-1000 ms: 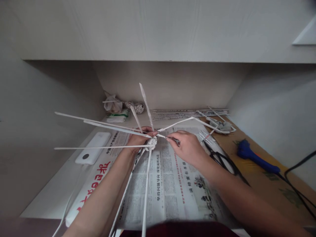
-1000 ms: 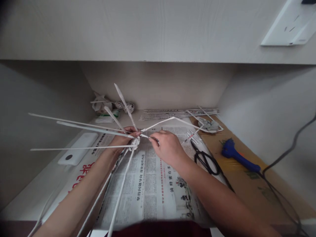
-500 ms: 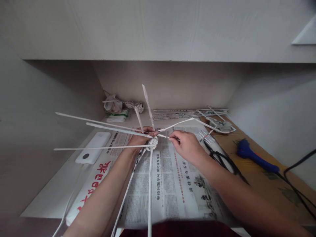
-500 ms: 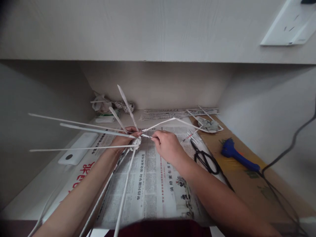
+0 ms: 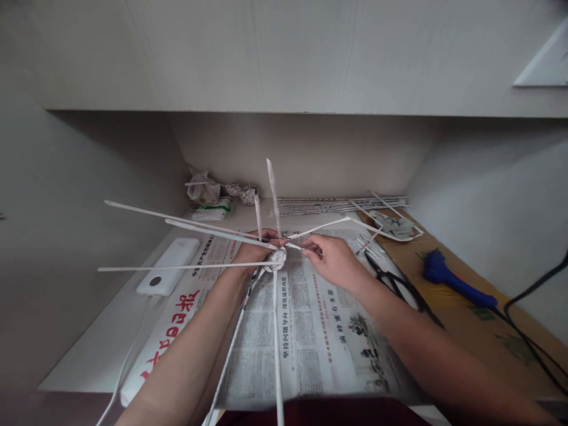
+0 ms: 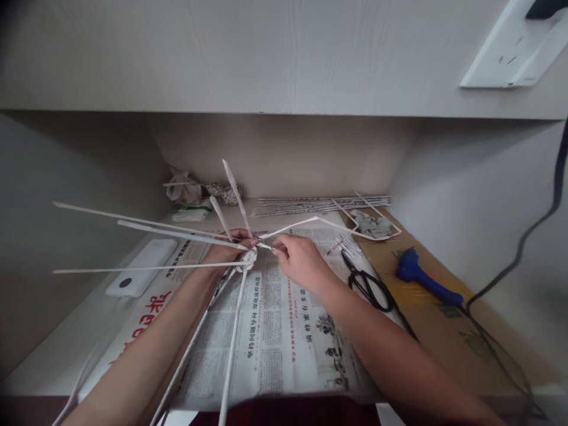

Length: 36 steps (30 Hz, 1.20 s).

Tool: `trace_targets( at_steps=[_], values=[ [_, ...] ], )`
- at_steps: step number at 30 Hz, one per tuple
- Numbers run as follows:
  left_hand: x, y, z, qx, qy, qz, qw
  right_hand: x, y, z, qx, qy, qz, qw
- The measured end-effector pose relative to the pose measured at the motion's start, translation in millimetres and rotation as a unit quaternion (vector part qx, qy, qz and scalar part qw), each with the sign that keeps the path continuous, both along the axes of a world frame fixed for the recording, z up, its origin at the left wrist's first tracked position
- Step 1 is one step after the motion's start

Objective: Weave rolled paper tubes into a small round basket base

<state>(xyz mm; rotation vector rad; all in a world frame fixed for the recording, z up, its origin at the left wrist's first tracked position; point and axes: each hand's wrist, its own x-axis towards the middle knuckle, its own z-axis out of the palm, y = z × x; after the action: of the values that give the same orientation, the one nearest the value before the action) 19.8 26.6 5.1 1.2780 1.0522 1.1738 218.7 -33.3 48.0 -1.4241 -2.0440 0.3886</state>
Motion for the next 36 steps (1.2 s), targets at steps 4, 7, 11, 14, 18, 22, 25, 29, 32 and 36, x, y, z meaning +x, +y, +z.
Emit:
trace_targets(
  at_steps=[4, 7, 11, 14, 18, 22, 25, 29, 32, 36],
  values=[
    [2.1, -2.9, 3.3, 0.009, 0.026, 0.001, 1.0, -6.3, -1.0, 5.4, -0.036, 0.047, 0.002, 0.998],
    [1.6, -3.7, 4.7, 0.018, 0.036, -0.016, 0.999, -15.1, 4.5, 2.9, -0.049, 0.053, -0.031, 0.997],
    [1.0, -3.7, 5.3, 0.027, 0.034, -0.031, 0.999, -24.9, 13.2, -2.7, -0.046, 0.037, -0.071, 0.996],
    [2.3, -4.6, 7.4, 0.028, 0.032, -0.013, 0.999, -27.7, 15.6, -5.7, -0.018, 0.016, -0.086, 0.996],
    [3.6, -7.4, 13.1, 0.021, 0.03, 0.002, 0.999, -25.3, 15.3, -7.8, -0.015, 0.001, -0.078, 0.997],
    [3.4, -10.1, 16.1, 0.021, 0.043, 0.014, 0.999, -21.0, 14.1, -8.9, -0.05, 0.027, -0.087, 0.995],
    [3.8, -9.1, 12.9, 0.021, 0.04, 0.005, 0.999, -19.8, 13.1, -10.2, -0.038, 0.018, -0.094, 0.995],
    [3.6, -4.7, 6.6, 0.022, 0.033, 0.005, 0.999, -17.2, 13.6, -13.9, -0.016, 0.009, -0.079, 0.997],
    [2.9, -3.2, 6.0, 0.025, 0.042, 0.025, 0.998, -13.3, 14.8, -17.7, -0.044, 0.028, -0.059, 0.997],
    [3.5, -4.9, 8.0, 0.021, 0.054, 0.017, 0.998, -10.6, 14.3, -20.1, -0.049, 0.044, -0.057, 0.996]
  ],
)
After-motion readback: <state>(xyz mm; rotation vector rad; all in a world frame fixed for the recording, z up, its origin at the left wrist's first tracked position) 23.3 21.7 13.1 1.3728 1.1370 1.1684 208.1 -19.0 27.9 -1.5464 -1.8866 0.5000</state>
